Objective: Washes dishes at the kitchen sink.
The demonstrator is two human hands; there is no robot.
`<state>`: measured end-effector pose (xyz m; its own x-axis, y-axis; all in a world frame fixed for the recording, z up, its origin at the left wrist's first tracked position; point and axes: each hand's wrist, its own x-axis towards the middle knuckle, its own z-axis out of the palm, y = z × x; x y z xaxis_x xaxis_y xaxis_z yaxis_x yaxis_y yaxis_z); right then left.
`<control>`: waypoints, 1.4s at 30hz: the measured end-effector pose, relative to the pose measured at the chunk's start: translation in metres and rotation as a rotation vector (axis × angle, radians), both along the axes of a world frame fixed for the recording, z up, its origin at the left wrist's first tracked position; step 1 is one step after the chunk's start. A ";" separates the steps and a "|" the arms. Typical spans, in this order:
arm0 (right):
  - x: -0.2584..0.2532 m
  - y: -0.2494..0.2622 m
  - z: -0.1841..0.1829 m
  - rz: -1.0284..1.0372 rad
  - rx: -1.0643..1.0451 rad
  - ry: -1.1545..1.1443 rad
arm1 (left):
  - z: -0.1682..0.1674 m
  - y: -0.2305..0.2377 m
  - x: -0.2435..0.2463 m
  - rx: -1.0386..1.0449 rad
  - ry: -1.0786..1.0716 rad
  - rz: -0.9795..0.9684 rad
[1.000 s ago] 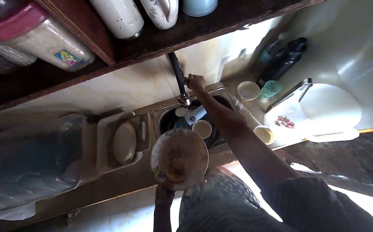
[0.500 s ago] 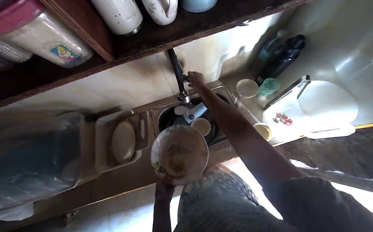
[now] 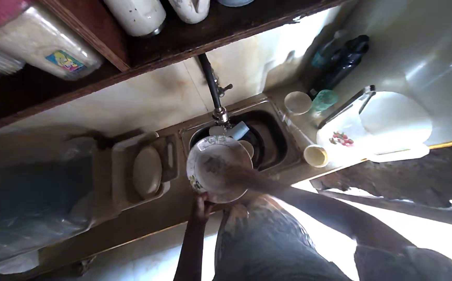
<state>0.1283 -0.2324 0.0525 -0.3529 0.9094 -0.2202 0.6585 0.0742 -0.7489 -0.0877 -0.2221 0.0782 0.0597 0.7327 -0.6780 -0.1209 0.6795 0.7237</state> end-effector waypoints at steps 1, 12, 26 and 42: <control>0.014 0.011 -0.007 -0.080 0.030 -0.068 | 0.004 -0.001 0.000 -0.014 0.006 -0.053; 0.018 0.015 -0.050 -0.024 0.152 -0.180 | 0.023 0.009 0.010 -0.047 0.123 -0.170; -0.033 0.024 -0.015 0.030 0.164 -0.011 | 0.009 0.015 0.030 -0.041 -0.011 -0.095; 0.018 0.007 -0.050 0.007 0.046 -0.091 | 0.008 0.015 0.010 -0.062 0.087 -0.161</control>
<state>0.1459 -0.2258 0.0023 -0.3397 0.9168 -0.2098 0.7229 0.1118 -0.6819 -0.0773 -0.2071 0.0857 0.1119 0.6749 -0.7293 0.0542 0.7287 0.6827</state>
